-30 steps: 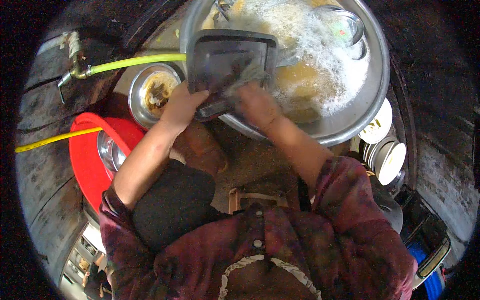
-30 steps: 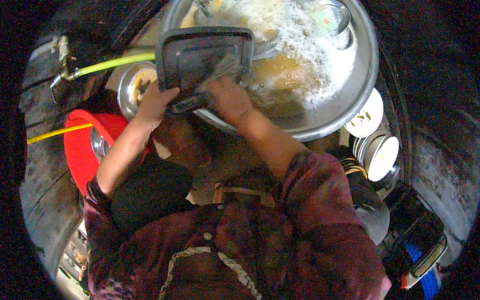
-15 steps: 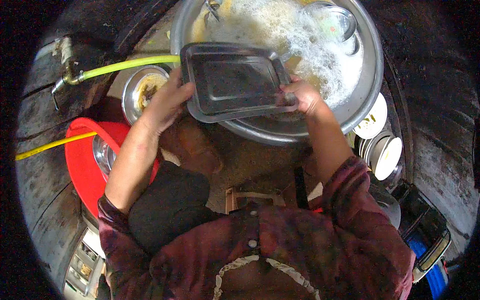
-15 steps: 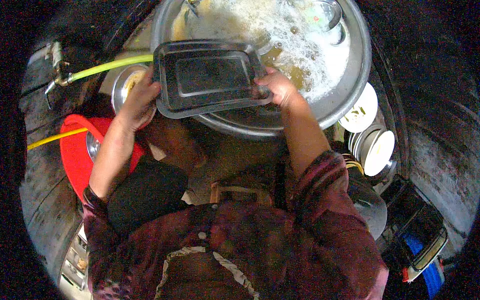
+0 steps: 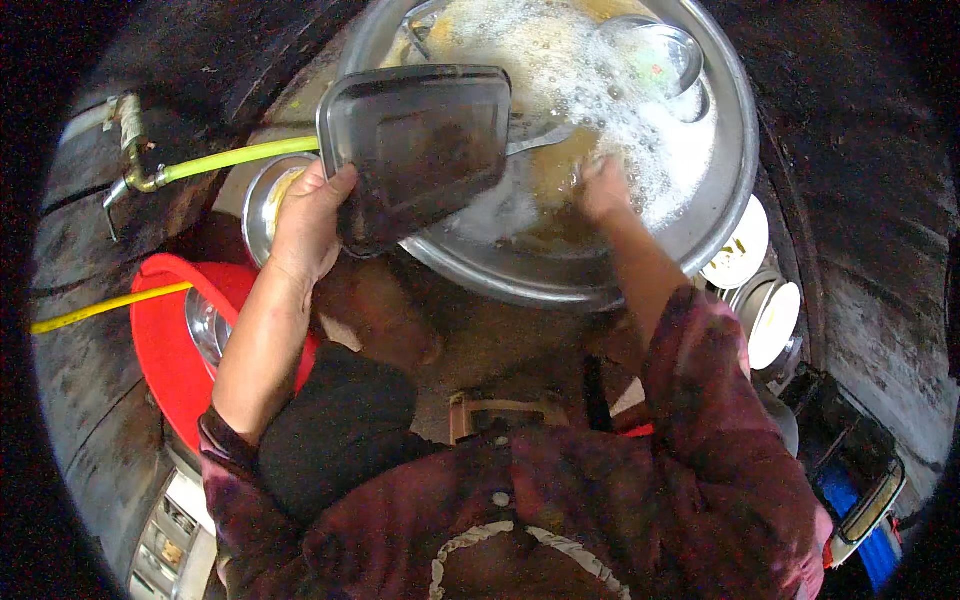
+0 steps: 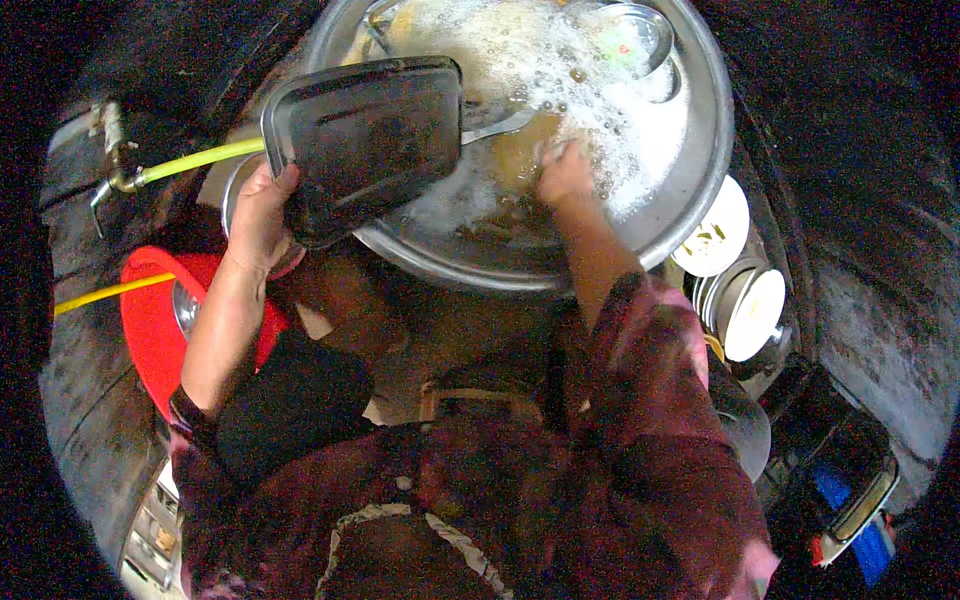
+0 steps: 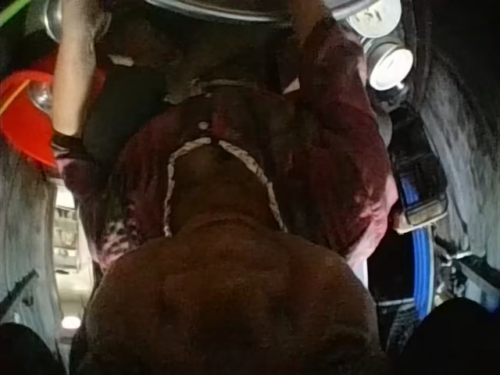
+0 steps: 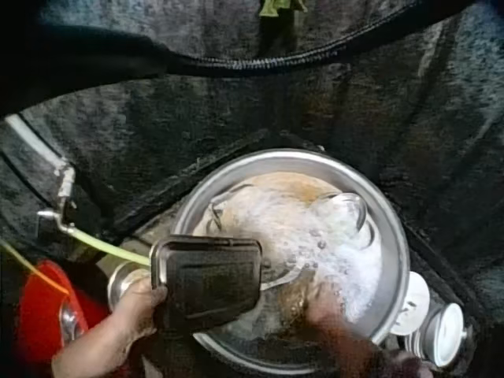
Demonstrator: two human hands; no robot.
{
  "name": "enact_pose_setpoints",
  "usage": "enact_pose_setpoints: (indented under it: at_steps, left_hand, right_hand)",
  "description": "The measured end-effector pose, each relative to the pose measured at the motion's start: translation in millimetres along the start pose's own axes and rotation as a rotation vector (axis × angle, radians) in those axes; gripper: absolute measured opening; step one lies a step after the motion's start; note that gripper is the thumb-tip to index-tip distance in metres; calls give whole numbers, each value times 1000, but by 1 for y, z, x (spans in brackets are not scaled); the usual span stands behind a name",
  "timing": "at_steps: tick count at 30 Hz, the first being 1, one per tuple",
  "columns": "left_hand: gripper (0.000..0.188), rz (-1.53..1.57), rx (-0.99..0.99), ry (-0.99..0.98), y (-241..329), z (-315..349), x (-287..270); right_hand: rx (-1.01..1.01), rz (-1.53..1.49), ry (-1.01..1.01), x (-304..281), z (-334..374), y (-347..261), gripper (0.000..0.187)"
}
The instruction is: The person washes various metal kitchenware items, including bowls, plates, and a rectangular tray, in a large metal basin filled with soapy water. They scrub the items with a sponge and rinse them using a yellow hose, placing the cleaned items into a red bucket.
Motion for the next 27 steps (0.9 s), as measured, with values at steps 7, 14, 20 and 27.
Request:
enact_pose_setpoints:
  at_steps: [7, 14, 20, 27]
  left_hand:
    - [26, 270, -78, -54, -19, 4, -10]
    - [30, 212, -115, -69, -28, 1, 13]
    - [37, 155, -105, -148, -27, 10, 20]
    - [33, 253, -132, -230, -28, 14, 23]
  right_hand:
    - [-135, -470, -427, -37, 32, -79, 27]
    - [-618, -921, -51, -218, 82, -251, 29]
    - [-666, -543, 342, -214, 56, -286, 29]
    - [-125, -323, -100, -103, -19, -155, 19]
Point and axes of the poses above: each hand's wrist, its own z-axis away from the middle knuckle, its own x-axis out of the palm, y = z × x, the point moved 8 cm from there along -z, towards the middle knuckle, and after that the axes turned 2 degrees about z, right-handed, at the moved point
